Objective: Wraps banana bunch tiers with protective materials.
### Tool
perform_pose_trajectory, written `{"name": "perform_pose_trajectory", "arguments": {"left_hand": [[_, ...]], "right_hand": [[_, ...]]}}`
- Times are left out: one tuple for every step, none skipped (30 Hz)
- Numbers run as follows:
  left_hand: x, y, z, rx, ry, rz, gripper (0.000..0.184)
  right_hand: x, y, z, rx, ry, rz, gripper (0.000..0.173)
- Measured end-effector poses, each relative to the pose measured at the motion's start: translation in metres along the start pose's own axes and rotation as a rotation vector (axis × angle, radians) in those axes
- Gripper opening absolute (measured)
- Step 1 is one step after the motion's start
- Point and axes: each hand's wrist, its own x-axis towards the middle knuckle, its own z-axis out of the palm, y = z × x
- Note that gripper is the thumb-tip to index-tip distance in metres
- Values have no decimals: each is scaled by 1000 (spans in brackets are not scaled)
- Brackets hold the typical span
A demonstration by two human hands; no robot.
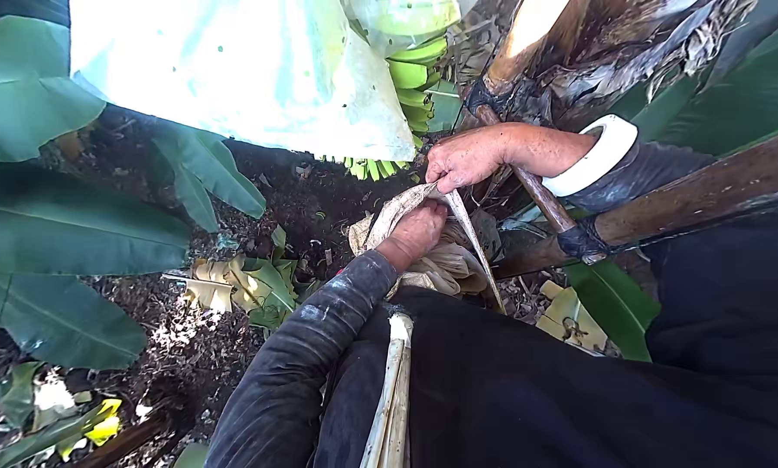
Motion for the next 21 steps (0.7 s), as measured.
{"name": "perform_pose_trajectory", "arguments": {"left_hand": [[-1, 2, -4, -20, -46, -49, 26], [-2, 3, -8, -41, -74, -84, 27], [-2, 2, -11, -48, -80, -105, 28], [-2, 2, -12, -27, -72, -120, 31], [-2, 1, -12, -2, -49, -125, 33], [-3, 1, -11, 29, 7, -113, 34], [-4, 1, -9, 59, 92, -90, 34], [-5, 2, -8, 77, 160, -71, 32], [-7, 6, -12, 70, 162, -80, 29], [-10, 11, -18, 58, 108, -120, 29], [-8, 13, -20, 64, 37, -163, 29], [-7, 15, -24, 72, -64, -216, 28], [-7, 17, -29, 65, -174, -269, 27], [-6, 17, -31, 53, -242, -300, 26], [-6, 16, -31, 33, -243, -299, 24], [-7, 15, -29, 24, -168, -261, 24], [-10, 15, -26, 18, -38, -186, 23], [-13, 15, -22, 20, 124, -84, 21], [-15, 15, -19, 43, 285, 32, 16], [-16, 14, -17, 74, 421, 143, 13], [-18, 15, -19, 94, 497, 223, 13]], "right_hand": [[0, 0, 0, -6, 2, -7, 27], [0, 1, 0, -5, 4, -15, 28], [0, 2, 0, 3, 6, -27, 28], [1, 3, 0, 15, 12, -39, 28], [1, 3, 1, 23, 11, -44, 28], [1, 2, 1, 25, 8, -43, 28], [0, 2, 0, 27, 5, -40, 28], [0, 2, 0, 20, 4, -36, 29], [-1, 2, 0, 6, 5, -33, 29], [-1, 1, -1, -9, 2, -23, 29], [-1, 1, -1, -25, 2, -19, 29], [0, 2, -1, -35, 6, -19, 28], [0, 2, 0, -33, 6, -16, 27], [0, 1, 1, -29, 3, -10, 26], [-1, 0, 1, -27, -4, 0, 26], [-1, 0, 0, -28, -6, 7, 26], [-1, 0, -2, -27, -4, 12, 26], [-1, 1, -1, -27, -2, 16, 28], [-1, 1, -2, -27, -4, 27, 29], [-1, 1, -2, -33, -1, 40, 30], [-2, 0, -2, -44, -4, 58, 30]]}}
